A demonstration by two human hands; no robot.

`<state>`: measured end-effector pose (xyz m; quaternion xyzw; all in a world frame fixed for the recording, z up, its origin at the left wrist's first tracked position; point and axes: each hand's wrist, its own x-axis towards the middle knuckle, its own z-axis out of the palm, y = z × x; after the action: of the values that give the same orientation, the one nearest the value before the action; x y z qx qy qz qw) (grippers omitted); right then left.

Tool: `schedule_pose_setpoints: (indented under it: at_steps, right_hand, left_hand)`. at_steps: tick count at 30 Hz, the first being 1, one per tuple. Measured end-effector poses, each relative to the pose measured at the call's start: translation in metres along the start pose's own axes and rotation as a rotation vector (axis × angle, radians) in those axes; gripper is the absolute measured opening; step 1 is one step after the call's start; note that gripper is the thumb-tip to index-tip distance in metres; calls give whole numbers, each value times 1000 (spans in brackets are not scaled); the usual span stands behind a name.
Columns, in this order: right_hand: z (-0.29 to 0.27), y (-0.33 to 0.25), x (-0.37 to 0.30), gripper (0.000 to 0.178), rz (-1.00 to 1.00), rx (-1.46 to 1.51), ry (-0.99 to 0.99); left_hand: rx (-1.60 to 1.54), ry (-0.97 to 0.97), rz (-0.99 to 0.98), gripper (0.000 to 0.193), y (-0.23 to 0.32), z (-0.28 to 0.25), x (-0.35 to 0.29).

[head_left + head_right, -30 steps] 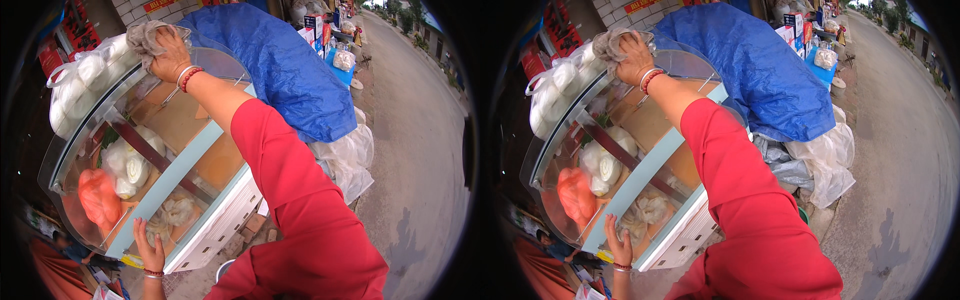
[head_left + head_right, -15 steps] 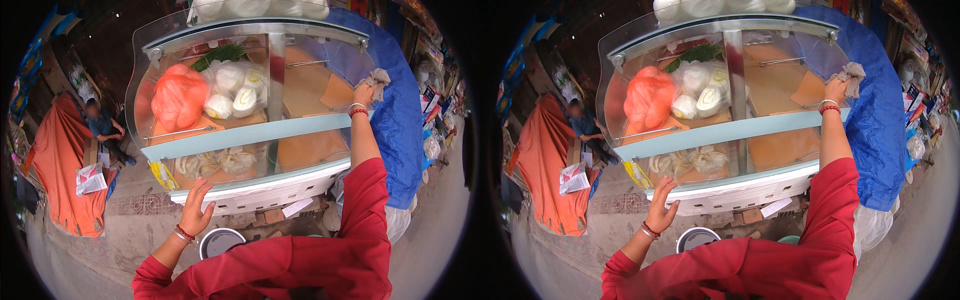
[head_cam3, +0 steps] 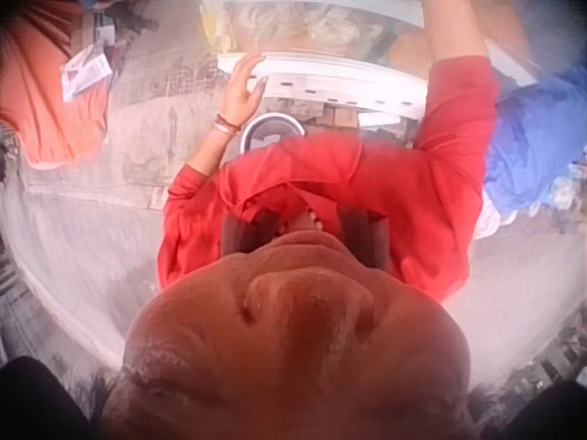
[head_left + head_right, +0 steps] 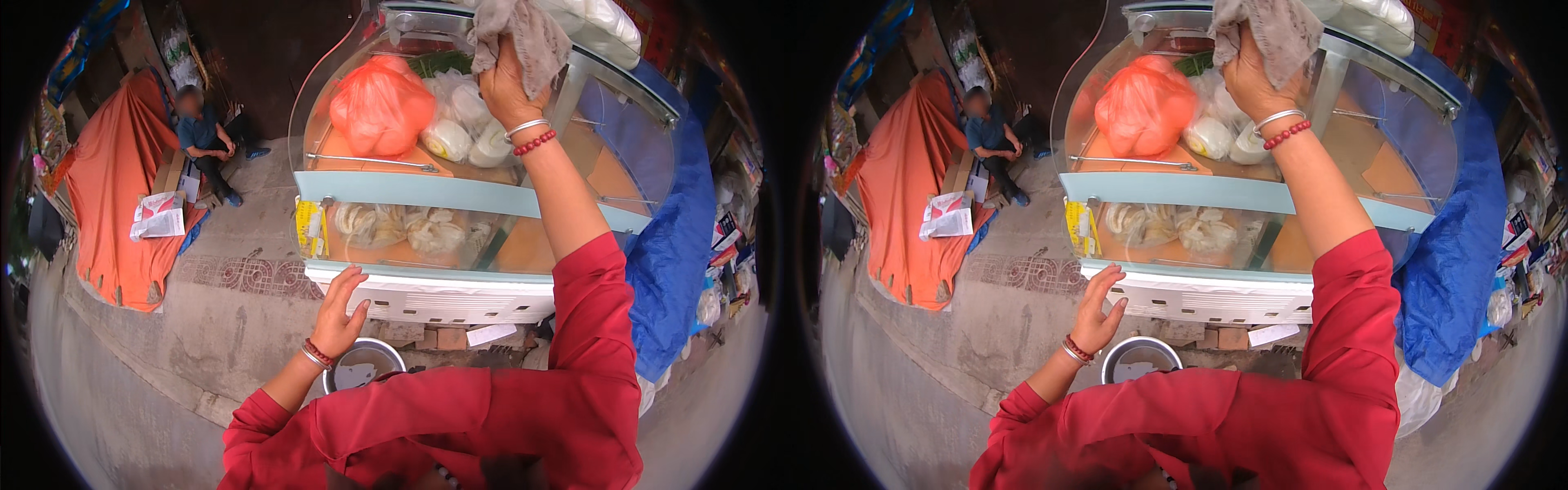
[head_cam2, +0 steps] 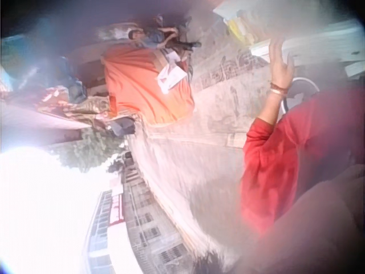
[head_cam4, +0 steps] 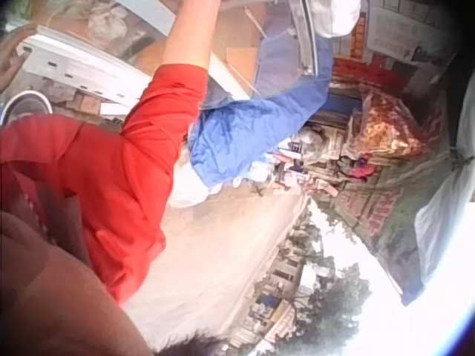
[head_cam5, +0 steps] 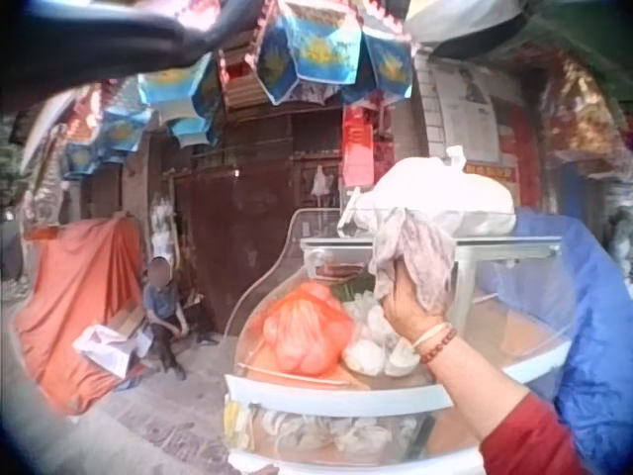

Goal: The person washes a cloth in a metal basin of water, then uses it to wipe the exterior and interior glass surfaces of a refrigerated display case. The person moves items inside the case to clean behind them and finishes by wiping the top surface of the case.

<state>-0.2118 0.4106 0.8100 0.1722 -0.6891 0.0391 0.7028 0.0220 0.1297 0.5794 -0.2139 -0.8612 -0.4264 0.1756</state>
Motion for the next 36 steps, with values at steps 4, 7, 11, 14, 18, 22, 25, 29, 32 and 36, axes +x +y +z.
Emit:
schedule_pose_setpoints:
  at_steps: [4,7,11,14,18,22,25,29,32,36]
  right_hand:
    - [23,-78,52,45,-179,354,9]
    - [30,-102,55,38,-273,263,18]
    - [41,-122,39,30,-488,273,18]
    - [41,-153,-2,39,-630,129,-214]
    - [53,-204,-54,41,-655,188,-343]
    - [63,-250,-125,26,-811,472,-637]
    - [47,-216,-160,18,-693,471,-428]
    - [5,-127,-197,21,-585,438,-529]
    - [-36,-50,-214,26,-404,284,-525]
    - [-90,70,-227,37,-119,-13,-603]
  left_hand:
    - [-37,46,-76,42,-8,-3,-29]
    - [-12,116,-225,41,-21,-12,-62]
    - [-37,203,-349,42,-33,-23,-102]
    - [-51,214,-369,42,-33,-26,-114]
    - [-48,161,-309,42,-29,-20,-104]
    - [-81,162,-328,40,-27,-17,-109]
    - [-116,190,-420,39,-30,-20,-111]
    - [9,115,-357,38,-34,-25,-85]
    - [153,91,-150,38,-30,-27,-33]
    - [263,36,183,42,2,-4,65]
